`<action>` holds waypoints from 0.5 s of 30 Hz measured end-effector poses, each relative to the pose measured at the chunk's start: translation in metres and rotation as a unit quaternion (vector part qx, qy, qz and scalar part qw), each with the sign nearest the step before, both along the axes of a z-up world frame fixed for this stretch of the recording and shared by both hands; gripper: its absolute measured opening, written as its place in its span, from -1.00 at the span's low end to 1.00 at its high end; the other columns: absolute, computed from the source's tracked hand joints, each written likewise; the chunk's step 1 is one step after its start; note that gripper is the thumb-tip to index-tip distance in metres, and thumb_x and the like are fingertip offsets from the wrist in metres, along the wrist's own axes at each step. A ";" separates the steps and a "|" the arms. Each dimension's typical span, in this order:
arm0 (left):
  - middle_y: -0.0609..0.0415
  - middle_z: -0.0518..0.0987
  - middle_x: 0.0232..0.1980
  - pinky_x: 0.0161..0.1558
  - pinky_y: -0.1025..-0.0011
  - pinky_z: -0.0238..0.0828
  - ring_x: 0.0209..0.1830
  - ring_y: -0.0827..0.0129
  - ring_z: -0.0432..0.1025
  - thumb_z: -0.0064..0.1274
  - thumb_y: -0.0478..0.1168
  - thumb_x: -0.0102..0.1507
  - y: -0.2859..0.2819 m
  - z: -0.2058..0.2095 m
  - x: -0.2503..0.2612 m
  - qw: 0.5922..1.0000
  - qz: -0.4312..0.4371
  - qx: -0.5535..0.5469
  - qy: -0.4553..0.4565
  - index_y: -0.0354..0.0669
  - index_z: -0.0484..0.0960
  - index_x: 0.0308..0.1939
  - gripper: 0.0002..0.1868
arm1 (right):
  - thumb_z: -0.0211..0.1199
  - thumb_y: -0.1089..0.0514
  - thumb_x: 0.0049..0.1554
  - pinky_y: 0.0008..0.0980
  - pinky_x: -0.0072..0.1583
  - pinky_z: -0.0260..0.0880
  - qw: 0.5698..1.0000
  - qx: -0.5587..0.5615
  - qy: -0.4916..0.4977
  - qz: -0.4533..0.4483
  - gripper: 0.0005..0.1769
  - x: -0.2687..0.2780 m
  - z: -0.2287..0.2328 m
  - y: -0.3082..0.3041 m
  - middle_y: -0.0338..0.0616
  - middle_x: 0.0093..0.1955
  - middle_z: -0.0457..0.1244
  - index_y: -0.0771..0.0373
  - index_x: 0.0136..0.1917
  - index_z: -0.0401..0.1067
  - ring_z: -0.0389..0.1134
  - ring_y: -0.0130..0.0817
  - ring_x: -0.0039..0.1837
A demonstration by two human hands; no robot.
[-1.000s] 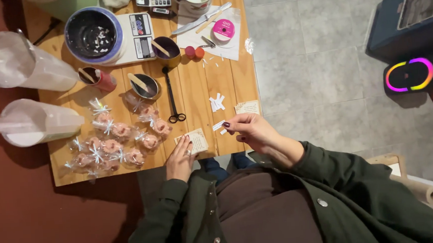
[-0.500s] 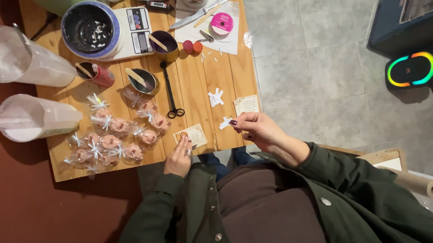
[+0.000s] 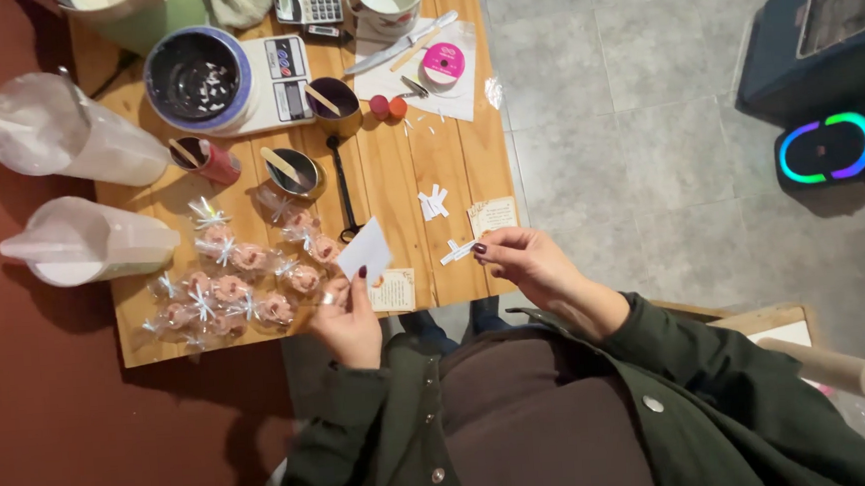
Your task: Preparing and applying labels or tags to small candle favor bags at a workbench.
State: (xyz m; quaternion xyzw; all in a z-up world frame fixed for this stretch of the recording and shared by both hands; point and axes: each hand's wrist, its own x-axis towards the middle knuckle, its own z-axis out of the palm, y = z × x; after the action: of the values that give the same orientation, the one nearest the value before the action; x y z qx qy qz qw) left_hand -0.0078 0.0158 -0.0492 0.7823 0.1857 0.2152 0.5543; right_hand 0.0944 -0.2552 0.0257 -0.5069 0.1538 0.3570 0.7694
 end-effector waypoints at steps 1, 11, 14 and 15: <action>-0.17 0.71 -0.11 -0.02 0.50 0.49 -0.12 0.44 0.55 0.13 -0.43 0.46 -0.005 0.001 0.004 0.969 0.010 -0.242 -0.045 -0.37 0.58 -0.05 -0.95 | 0.36 0.32 0.17 -0.47 -0.03 0.35 0.999 0.033 -0.022 -0.001 -0.96 0.000 0.002 -0.001 -0.13 -0.04 0.40 0.33 -0.08 0.60 0.34 -0.46 -0.06; -0.09 0.64 0.01 0.17 0.49 0.49 0.03 0.44 0.54 0.03 -0.49 0.49 -0.051 0.143 0.018 0.980 -0.097 -0.116 -0.127 -0.36 0.64 0.23 -0.75 | 0.31 0.39 0.11 -0.34 0.32 0.33 0.984 0.066 -0.161 0.045 -0.95 -0.016 0.085 0.028 -0.10 0.25 0.38 0.41 -0.14 0.57 0.38 -0.36 0.25; -0.03 0.58 0.14 0.18 0.48 0.44 0.14 0.40 0.48 -0.06 -0.52 0.49 -0.055 0.161 0.019 0.959 -0.131 -0.230 -0.096 -0.47 0.59 0.29 -0.70 | 0.34 0.41 0.12 -0.35 0.26 0.34 0.984 0.025 -0.176 0.030 -0.95 -0.021 0.085 0.028 -0.07 0.10 0.38 0.42 -0.11 0.58 0.38 -0.35 0.15; 0.00 0.56 0.19 0.16 0.49 0.47 0.13 0.41 0.51 -0.09 -0.53 0.45 -0.054 0.166 0.020 0.942 -0.151 -0.286 -0.087 -0.47 0.52 0.30 -0.67 | 0.34 0.42 0.13 -0.35 0.24 0.33 0.983 0.018 -0.179 0.028 -0.95 -0.021 0.084 0.027 -0.07 0.05 0.37 0.43 -0.10 0.59 0.37 -0.36 0.12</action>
State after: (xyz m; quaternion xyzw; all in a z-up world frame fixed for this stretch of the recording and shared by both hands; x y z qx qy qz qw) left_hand 0.0118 -0.0385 0.1166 0.5880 0.0700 0.1339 0.7946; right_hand 0.0735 -0.2279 0.1099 -0.5525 -0.0071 0.2845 0.7834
